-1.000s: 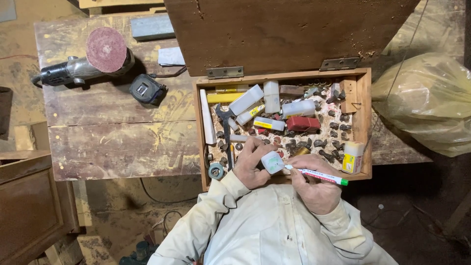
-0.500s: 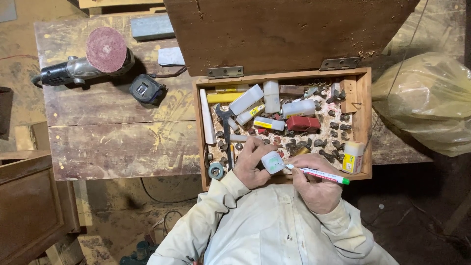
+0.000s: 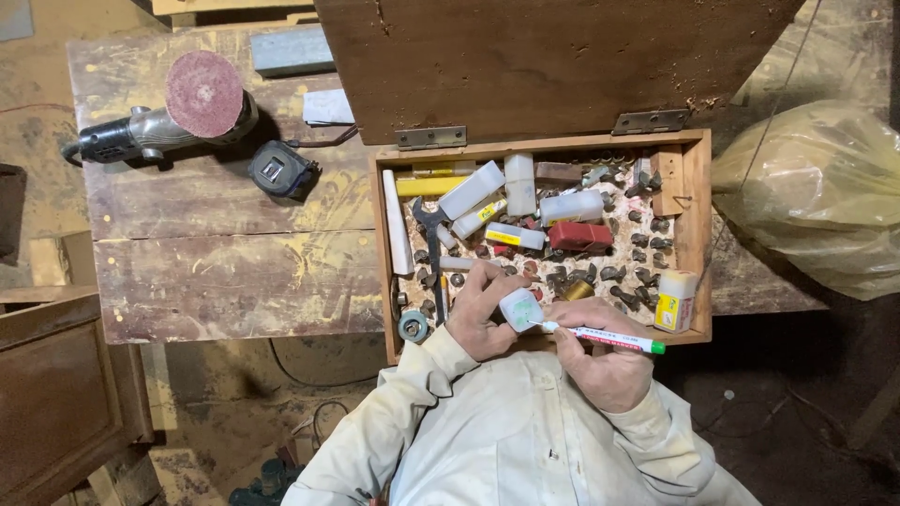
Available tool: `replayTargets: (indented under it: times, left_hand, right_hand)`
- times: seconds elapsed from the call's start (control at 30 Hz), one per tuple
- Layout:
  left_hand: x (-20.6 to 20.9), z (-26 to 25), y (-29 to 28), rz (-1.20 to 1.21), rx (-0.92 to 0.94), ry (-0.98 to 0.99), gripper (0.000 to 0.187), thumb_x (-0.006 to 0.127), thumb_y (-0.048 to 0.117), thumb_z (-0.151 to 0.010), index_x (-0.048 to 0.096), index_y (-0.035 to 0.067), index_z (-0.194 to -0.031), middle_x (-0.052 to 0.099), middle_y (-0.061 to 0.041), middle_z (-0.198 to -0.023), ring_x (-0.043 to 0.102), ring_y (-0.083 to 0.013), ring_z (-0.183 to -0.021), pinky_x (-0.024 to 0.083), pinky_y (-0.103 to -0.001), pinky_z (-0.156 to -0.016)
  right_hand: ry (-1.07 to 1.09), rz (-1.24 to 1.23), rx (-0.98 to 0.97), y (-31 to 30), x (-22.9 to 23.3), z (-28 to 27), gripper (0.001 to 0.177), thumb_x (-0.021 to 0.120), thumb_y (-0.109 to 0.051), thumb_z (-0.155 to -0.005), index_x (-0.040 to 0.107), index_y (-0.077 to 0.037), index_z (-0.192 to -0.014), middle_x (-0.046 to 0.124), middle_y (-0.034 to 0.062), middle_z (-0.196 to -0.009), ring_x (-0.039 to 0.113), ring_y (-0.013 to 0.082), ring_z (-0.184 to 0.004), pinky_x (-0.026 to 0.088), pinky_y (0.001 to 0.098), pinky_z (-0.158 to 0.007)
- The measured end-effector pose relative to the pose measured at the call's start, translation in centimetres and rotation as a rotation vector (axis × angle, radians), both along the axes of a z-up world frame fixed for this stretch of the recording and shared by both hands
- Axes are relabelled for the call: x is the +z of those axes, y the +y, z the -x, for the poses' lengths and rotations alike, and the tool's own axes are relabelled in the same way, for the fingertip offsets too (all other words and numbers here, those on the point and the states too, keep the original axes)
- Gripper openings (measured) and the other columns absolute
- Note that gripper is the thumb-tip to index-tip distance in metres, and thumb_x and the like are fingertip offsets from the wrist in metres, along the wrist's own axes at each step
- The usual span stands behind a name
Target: Searching through a wooden box of various small hardware components and marking an item with a marker.
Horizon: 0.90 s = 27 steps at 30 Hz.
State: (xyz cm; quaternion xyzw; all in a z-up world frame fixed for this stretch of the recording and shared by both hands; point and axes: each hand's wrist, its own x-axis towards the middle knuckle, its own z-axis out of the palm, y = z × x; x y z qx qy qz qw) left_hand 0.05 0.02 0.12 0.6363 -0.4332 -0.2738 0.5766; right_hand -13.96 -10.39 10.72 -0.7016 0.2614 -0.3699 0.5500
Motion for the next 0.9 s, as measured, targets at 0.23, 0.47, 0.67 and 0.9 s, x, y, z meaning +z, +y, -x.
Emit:
replayTargets:
  times: [0.23, 0.47, 0.67, 0.9]
  left_hand:
    - [-0.3, 0.0, 0.0, -0.004, -0.005, -0.001, 0.043, 0.085, 0.025, -0.079, 0.071, 0.021, -0.120, 0.049, -0.006, -0.101, 0.069, -0.0381, -0.084, 0.058, -0.047, -0.086]
    - [-0.1, -0.1, 0.0, -0.016, -0.015, -0.002, 0.045, 0.085, 0.023, -0.078, 0.071, 0.021, -0.121, 0.049, -0.006, -0.101, 0.068, -0.0378, -0.083, 0.058, -0.047, -0.086]
    - [-0.1, -0.2, -0.1, -0.002, -0.019, -0.016, 0.044, 0.084, 0.023, -0.079, 0.071, 0.021, -0.121, 0.048, -0.006, -0.101, 0.068, -0.0372, -0.084, 0.057, -0.046, -0.087]
    - [0.6, -0.2, -0.1, -0.008, -0.021, -0.032, 0.045, 0.085, 0.023, -0.078, 0.071, 0.022, -0.121, 0.049, -0.006, -0.101, 0.069, -0.0379, -0.084, 0.058, -0.047, -0.085]
  right_hand:
    - [-0.002, 0.013, 0.022, -0.1, 0.1, -0.1, 0.008, 0.078, 0.001, -0.082, 0.070, 0.003, -0.083, 0.074, 0.0194, -0.081, 0.077, 0.0278, -0.075, 0.062, 0.0352, -0.069]
    - [-0.016, 0.017, 0.016, -0.1, 0.0, -0.2, 0.008, 0.077, 0.003, -0.081, 0.068, 0.003, -0.081, 0.073, 0.0192, -0.079, 0.078, 0.0307, -0.076, 0.062, 0.0362, -0.069]
    - [-0.008, -0.038, 0.004, 0.0, 0.4, -0.1, 0.007, 0.075, 0.002, -0.084, 0.067, 0.002, -0.084, 0.074, 0.0187, -0.082, 0.078, 0.0288, -0.080, 0.062, 0.0348, -0.070]
    - [-0.024, -0.073, -0.051, -0.2, -1.6, 1.3, 0.006, 0.073, -0.001, -0.088, 0.069, 0.003, -0.091, 0.075, 0.0212, -0.090, 0.077, 0.0295, -0.087, 0.063, 0.0371, -0.077]
